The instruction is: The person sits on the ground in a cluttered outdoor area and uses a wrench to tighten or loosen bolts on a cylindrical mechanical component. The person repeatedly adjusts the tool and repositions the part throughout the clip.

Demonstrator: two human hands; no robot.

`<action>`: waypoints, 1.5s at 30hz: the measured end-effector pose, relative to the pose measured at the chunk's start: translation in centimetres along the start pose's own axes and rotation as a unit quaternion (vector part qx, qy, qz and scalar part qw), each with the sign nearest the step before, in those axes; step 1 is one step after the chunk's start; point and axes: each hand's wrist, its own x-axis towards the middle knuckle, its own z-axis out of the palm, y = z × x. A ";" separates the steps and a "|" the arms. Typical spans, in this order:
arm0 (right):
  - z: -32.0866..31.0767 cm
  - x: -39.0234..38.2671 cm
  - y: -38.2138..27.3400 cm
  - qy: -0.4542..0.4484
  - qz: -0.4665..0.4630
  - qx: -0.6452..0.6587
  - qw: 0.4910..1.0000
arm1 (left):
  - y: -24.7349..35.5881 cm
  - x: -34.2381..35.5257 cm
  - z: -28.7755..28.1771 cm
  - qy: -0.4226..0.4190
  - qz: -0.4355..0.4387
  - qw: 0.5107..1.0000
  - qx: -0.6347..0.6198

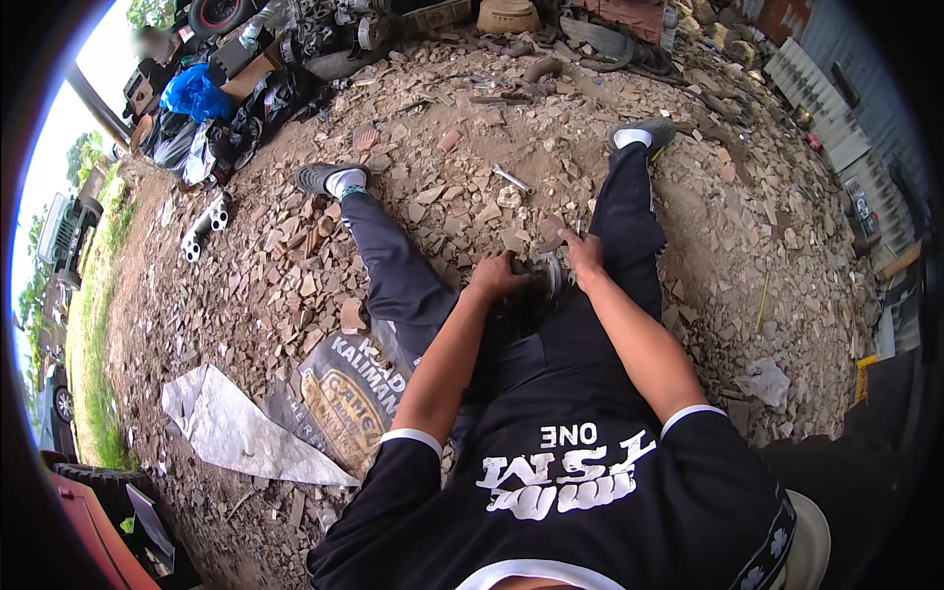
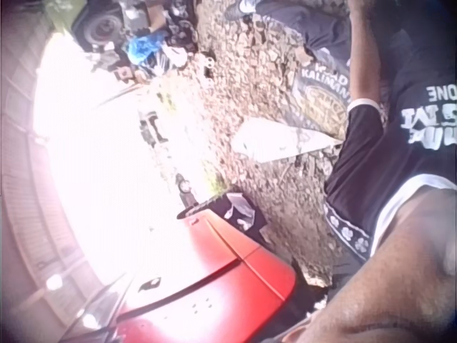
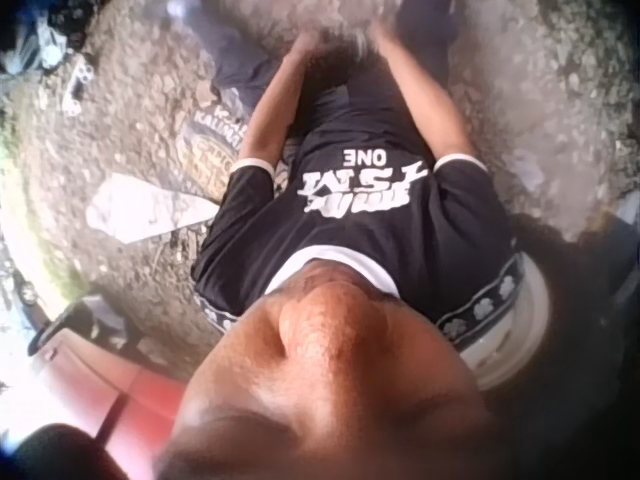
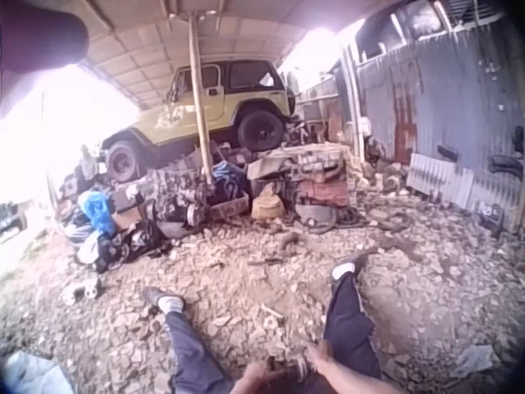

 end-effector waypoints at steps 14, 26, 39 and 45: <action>-0.7 0.4 0.8 -0.034 -0.035 -0.127 0.991 | 1.1 -6.3 -0.2 0.037 0.050 0.998 0.030; -0.6 -1.2 -1.4 -0.091 -0.116 -0.338 0.929 | -1.9 -6.8 -0.3 0.043 -0.074 0.992 -0.091; -0.7 0.5 1.7 -0.091 -0.037 -0.173 0.980 | -0.6 -0.8 2.9 -0.044 -0.084 0.995 0.013; -1.3 0.0 0.6 -0.079 0.012 -0.113 0.990 | 1.7 -4.0 0.6 -0.004 -0.138 0.990 -0.015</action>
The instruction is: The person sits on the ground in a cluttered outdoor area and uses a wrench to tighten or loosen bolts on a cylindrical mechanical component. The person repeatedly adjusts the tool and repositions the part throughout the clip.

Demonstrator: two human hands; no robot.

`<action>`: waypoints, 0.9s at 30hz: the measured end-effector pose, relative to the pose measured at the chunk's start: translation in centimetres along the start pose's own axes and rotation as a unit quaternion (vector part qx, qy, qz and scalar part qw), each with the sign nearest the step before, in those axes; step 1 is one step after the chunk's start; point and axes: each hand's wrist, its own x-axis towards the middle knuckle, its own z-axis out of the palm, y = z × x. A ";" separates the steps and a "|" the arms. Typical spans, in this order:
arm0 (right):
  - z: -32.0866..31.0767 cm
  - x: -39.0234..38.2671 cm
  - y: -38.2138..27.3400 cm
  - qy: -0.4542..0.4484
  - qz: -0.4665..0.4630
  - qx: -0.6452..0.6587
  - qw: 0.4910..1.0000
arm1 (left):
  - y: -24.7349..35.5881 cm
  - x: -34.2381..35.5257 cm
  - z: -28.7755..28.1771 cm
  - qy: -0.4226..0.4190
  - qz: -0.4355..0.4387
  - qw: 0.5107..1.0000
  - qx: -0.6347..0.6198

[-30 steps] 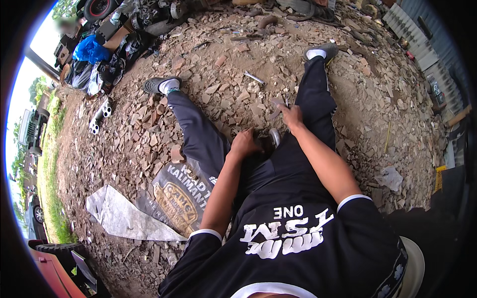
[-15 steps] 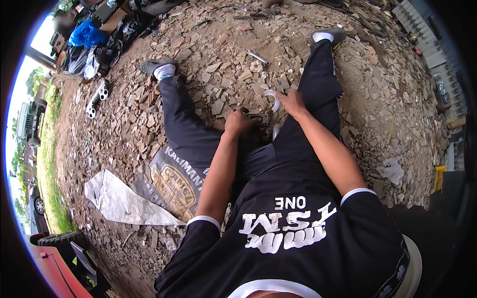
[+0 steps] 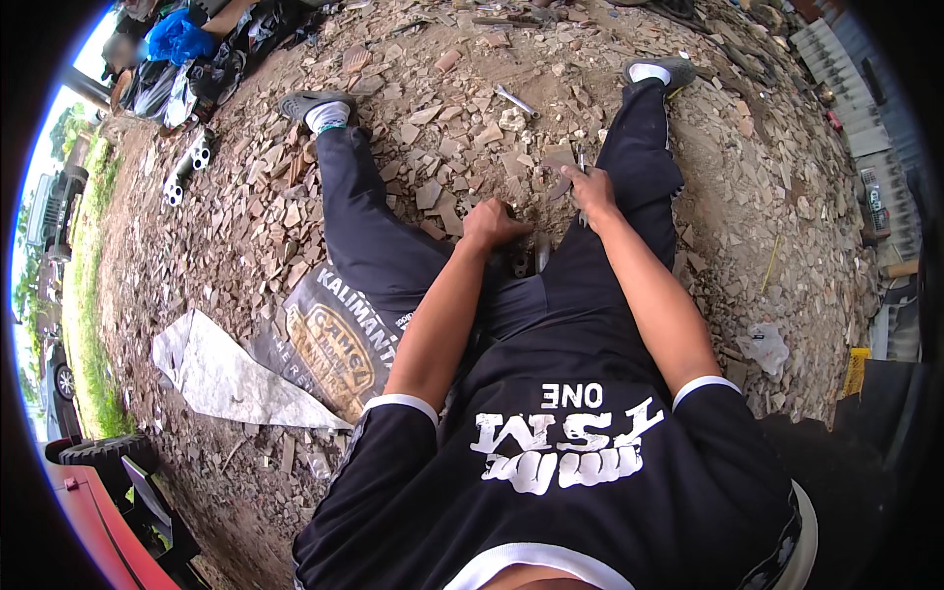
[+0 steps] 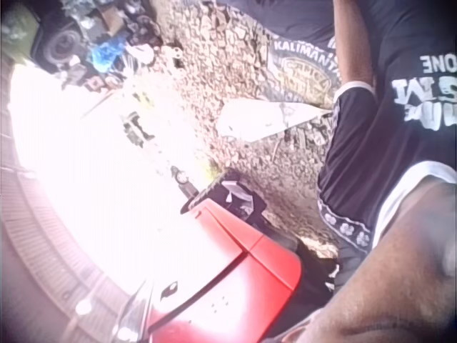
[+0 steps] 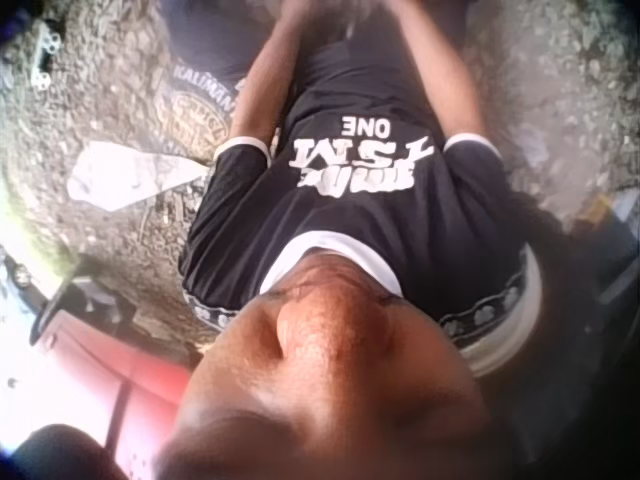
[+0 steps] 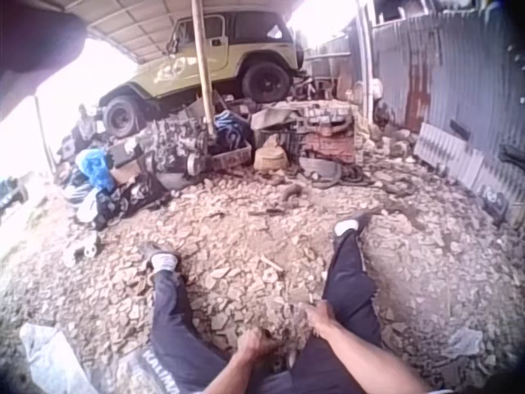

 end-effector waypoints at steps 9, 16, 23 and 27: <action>-0.7 -0.2 0.5 0.015 -0.056 -0.118 0.991 | 0.0 2.1 -0.8 0.066 -0.113 0.988 -0.081; -1.6 -3.3 -3.2 0.021 -0.112 -0.319 0.941 | 0.5 3.3 -1.7 0.058 -0.154 0.981 -0.102; 0.2 -6.7 -5.2 -0.111 -0.152 -0.334 0.924 | -3.4 3.8 0.4 0.131 -0.171 0.971 -0.102; 0.5 -6.8 -5.7 -0.133 -0.156 -0.344 0.916 | -3.6 3.6 0.3 0.143 -0.125 0.966 -0.176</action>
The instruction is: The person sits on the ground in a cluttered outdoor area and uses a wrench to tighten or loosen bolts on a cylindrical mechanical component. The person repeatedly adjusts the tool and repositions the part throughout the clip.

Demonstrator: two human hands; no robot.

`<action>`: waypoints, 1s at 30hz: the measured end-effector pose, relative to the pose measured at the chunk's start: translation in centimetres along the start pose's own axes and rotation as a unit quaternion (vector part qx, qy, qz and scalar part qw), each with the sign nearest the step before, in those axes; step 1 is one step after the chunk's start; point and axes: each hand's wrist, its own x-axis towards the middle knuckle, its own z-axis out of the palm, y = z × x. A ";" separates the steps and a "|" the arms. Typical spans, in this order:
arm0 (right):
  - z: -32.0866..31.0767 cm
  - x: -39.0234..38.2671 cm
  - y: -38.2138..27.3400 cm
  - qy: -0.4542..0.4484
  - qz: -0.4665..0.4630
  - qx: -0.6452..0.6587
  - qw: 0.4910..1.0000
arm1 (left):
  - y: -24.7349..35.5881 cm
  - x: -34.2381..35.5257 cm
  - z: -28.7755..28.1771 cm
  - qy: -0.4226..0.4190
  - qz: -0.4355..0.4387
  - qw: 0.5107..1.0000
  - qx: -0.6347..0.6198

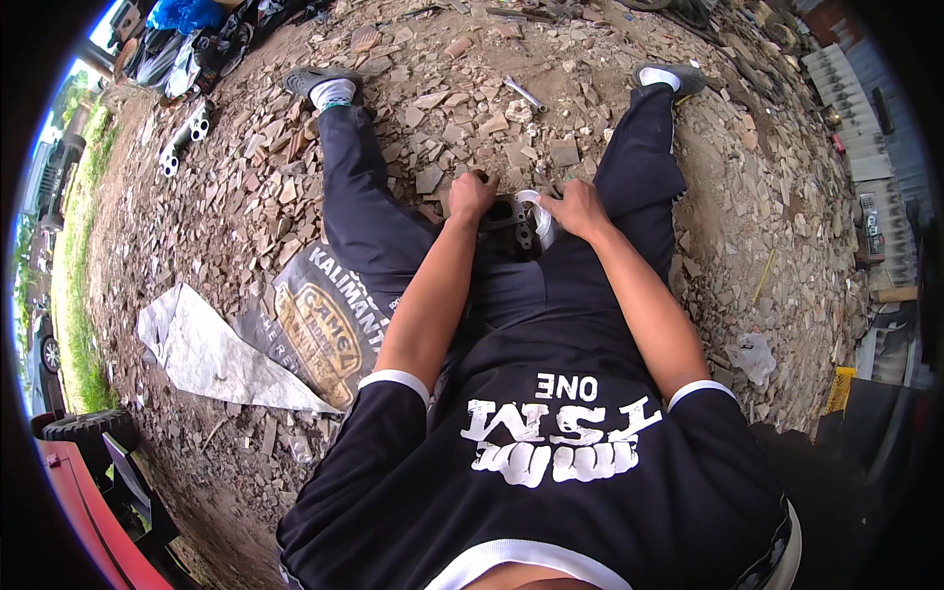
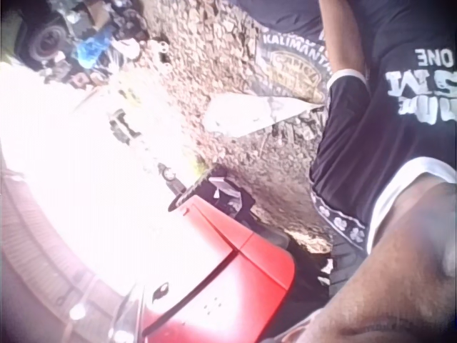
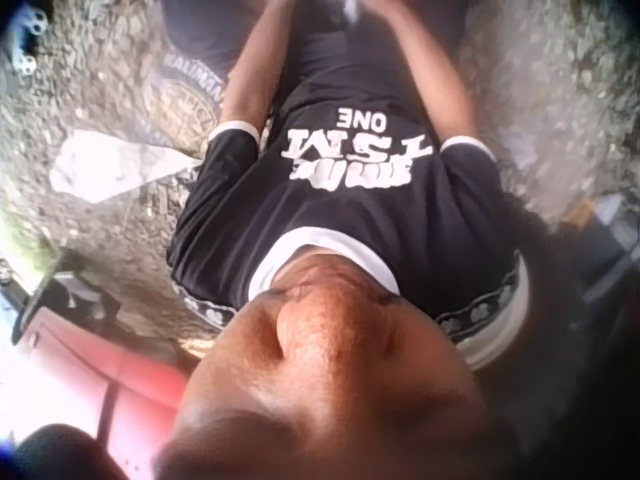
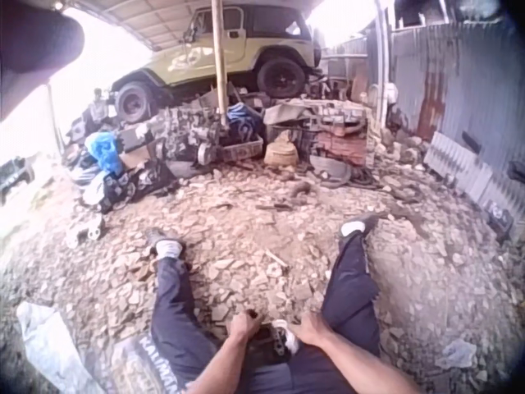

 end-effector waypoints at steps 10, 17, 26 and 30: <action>0.6 1.4 2.3 0.054 0.045 0.037 0.997 | 0.1 -4.9 -1.0 -0.089 0.186 0.960 0.190; -0.1 2.1 1.1 0.062 0.061 0.047 0.995 | 1.0 -6.6 -1.9 -0.033 0.176 0.973 0.145; 1.4 0.9 -0.1 0.074 -0.018 -0.030 0.997 | -1.6 -1.6 -1.1 -0.018 0.159 0.987 0.022; 2.4 0.6 -1.3 0.041 -0.058 -0.023 0.997 | -1.8 -1.2 -0.1 -0.012 0.182 0.979 0.091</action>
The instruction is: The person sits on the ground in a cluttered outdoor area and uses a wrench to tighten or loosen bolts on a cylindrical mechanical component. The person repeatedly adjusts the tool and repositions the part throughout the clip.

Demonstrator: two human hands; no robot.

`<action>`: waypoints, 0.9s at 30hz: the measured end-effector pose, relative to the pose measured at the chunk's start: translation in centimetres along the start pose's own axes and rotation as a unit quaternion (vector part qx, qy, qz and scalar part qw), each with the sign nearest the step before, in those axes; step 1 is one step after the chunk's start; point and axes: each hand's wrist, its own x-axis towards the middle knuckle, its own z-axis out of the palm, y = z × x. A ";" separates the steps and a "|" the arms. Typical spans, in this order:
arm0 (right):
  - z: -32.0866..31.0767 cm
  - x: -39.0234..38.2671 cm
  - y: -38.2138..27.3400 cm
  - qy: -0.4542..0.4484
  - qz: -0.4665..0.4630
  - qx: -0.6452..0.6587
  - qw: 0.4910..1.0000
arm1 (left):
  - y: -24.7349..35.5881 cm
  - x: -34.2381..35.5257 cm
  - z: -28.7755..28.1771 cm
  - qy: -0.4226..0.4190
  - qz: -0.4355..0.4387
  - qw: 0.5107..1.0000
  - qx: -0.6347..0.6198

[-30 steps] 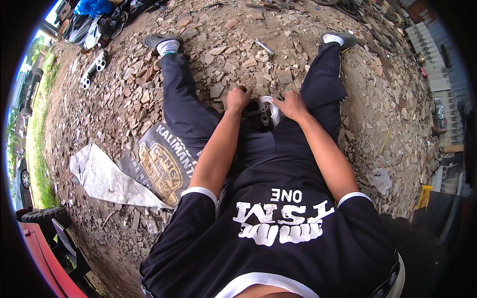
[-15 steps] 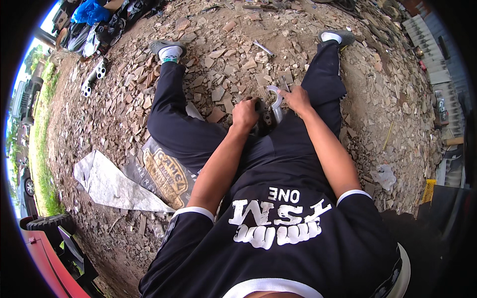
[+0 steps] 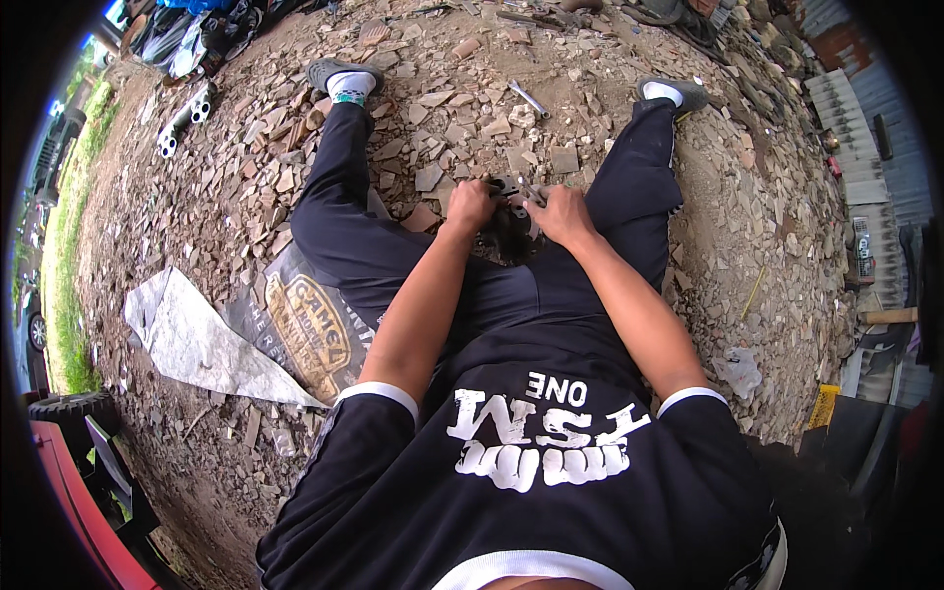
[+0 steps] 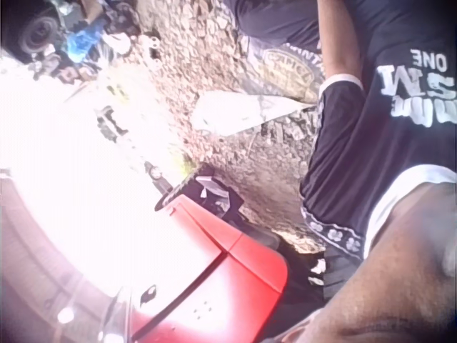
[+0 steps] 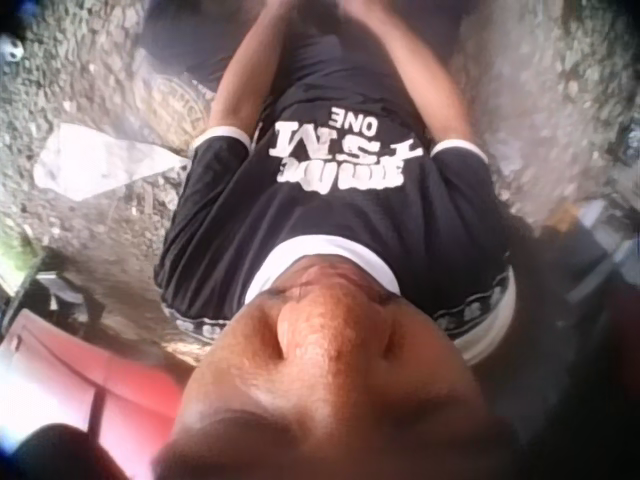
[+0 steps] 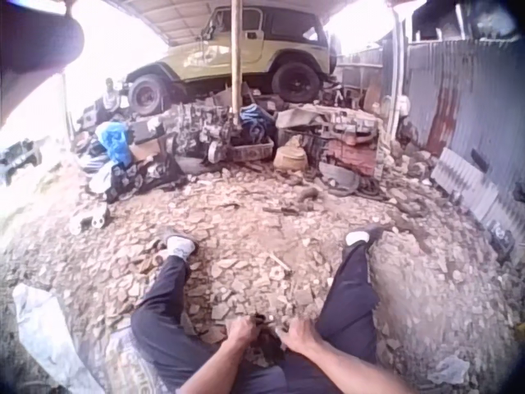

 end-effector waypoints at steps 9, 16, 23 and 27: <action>2.8 0.6 0.2 -0.014 -0.051 -0.071 0.996 | -0.3 1.3 1.7 0.016 0.029 0.999 0.026; 3.7 0.4 -0.5 0.005 -0.076 -0.080 0.994 | -0.8 1.6 0.8 -0.017 0.046 0.999 0.007; 3.9 0.1 -1.1 -0.051 -0.050 -0.081 0.994 | -2.3 1.6 1.0 -0.021 0.054 0.996 -0.066; 4.6 0.1 -0.4 -0.058 -0.042 -0.080 0.994 | -2.2 1.3 0.9 -0.029 0.048 0.996 -0.076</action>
